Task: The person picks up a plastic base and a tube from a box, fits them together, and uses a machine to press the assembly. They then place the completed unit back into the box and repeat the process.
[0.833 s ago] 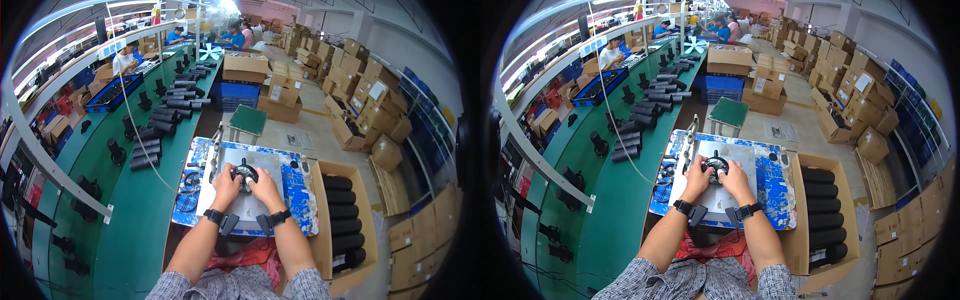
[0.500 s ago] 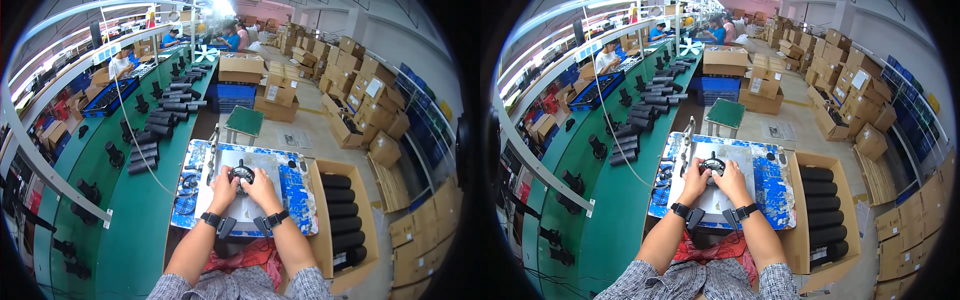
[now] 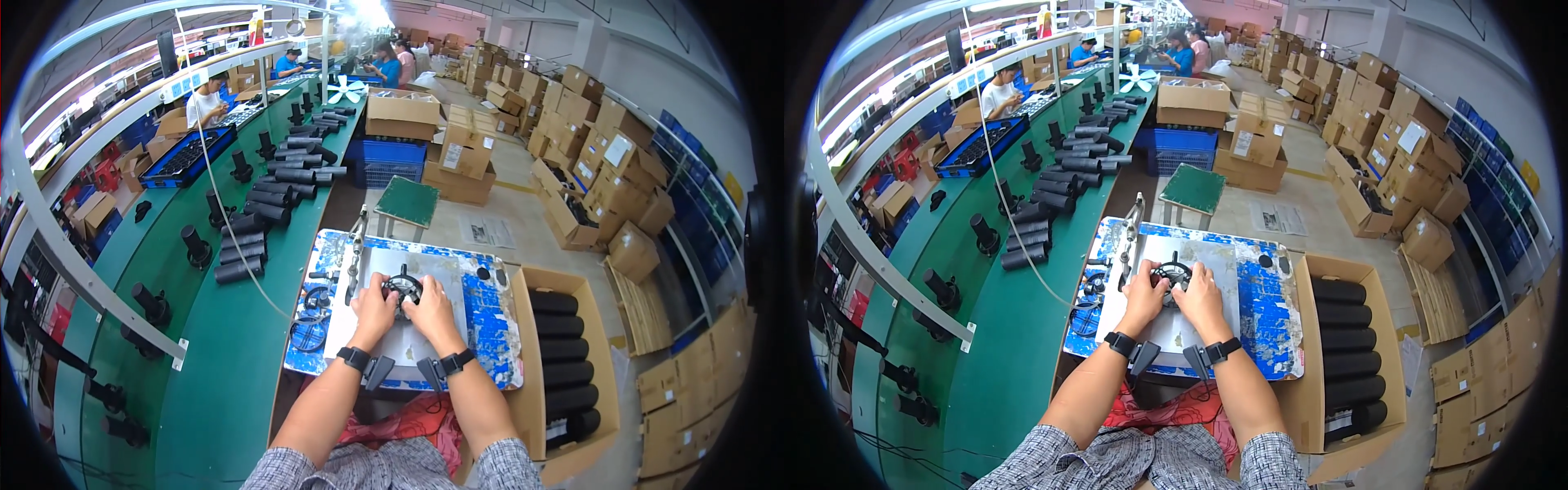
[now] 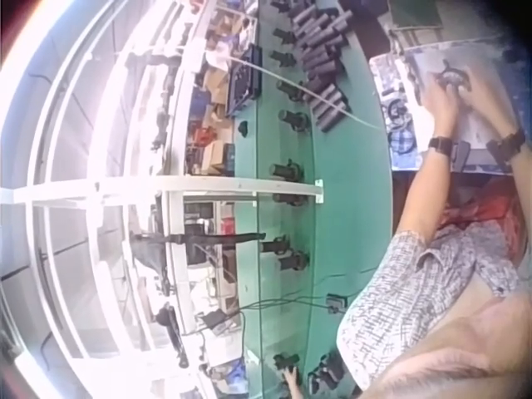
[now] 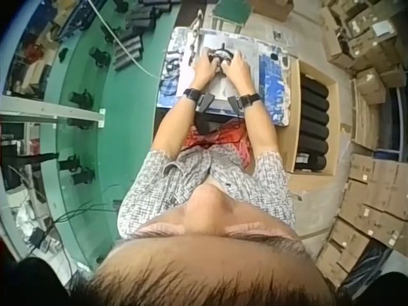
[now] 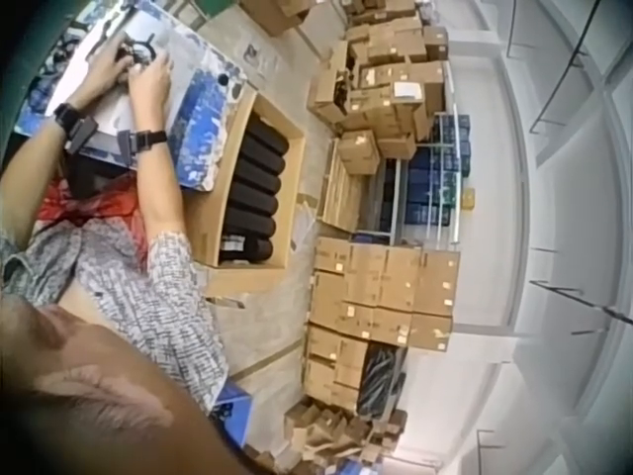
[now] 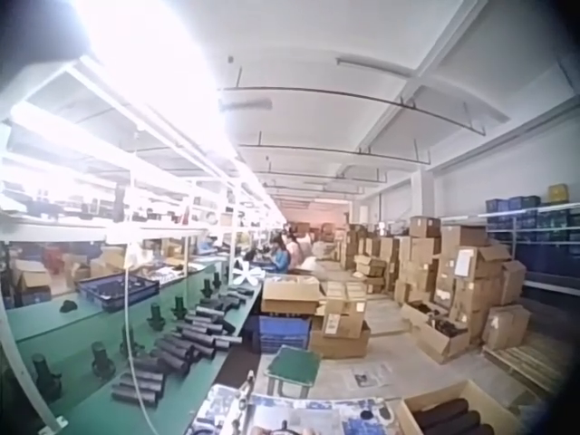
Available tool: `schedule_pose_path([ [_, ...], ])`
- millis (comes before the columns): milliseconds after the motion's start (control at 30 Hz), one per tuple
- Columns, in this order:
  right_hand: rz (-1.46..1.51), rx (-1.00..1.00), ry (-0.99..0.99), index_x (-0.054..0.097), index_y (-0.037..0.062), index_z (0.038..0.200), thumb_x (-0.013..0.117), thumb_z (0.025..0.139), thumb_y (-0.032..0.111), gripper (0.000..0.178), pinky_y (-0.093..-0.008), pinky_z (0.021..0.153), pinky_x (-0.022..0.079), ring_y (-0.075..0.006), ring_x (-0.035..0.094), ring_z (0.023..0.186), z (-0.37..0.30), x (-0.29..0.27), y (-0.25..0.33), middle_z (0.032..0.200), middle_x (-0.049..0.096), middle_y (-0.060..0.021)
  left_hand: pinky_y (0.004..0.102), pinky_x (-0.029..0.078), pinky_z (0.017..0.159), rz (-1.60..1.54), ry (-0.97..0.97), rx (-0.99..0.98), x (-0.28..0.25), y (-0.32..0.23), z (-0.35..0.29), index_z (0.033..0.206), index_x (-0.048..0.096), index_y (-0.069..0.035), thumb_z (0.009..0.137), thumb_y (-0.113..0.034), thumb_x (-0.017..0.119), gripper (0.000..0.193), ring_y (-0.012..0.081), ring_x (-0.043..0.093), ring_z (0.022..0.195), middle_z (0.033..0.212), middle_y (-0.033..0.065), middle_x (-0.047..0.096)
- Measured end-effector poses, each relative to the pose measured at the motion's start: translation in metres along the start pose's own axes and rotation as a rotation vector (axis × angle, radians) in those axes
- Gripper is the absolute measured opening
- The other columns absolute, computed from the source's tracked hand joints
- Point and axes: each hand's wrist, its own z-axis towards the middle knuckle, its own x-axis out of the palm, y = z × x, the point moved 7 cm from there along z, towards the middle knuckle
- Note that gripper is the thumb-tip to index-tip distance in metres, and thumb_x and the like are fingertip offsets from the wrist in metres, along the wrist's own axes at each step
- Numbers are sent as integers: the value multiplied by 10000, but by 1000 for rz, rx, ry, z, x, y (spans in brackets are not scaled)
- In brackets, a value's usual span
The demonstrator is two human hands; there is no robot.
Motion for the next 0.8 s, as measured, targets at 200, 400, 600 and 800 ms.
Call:
schedule_pose_path([
  [200,-31,31,-15,529,16,1266,783,792,203,569,-532,952,556,-474,657,1107,2,2,-6,1252,625,-271,500,358,902,89,-12,21,2,-11,0,1275,590,-173,916,-212,738,391,314,652,1018,934,41,730],
  [400,-129,37,59,581,21,1289,754,820,181,525,-535,929,568,-477,670,1064,6,9,-13,1284,588,-275,522,388,919,221,-144,79,-6,-15,-7,1233,649,-161,902,-212,747,349,335,610,1098,1122,100,670],
  [600,-96,-21,122,568,24,1405,750,839,239,633,-525,951,565,-481,672,1078,3,9,-24,1344,547,-274,539,421,941,278,-132,157,-9,-20,-11,1159,704,-123,888,-167,751,279,342,571,1148,1242,132,590],
  [800,-193,-34,263,490,12,1515,797,787,378,871,-504,991,556,-479,669,1116,-12,-8,4,1374,511,-266,390,513,884,-58,-234,361,-98,5,-15,1082,711,-22,933,-39,659,159,299,636,1002,1036,128,649],
])
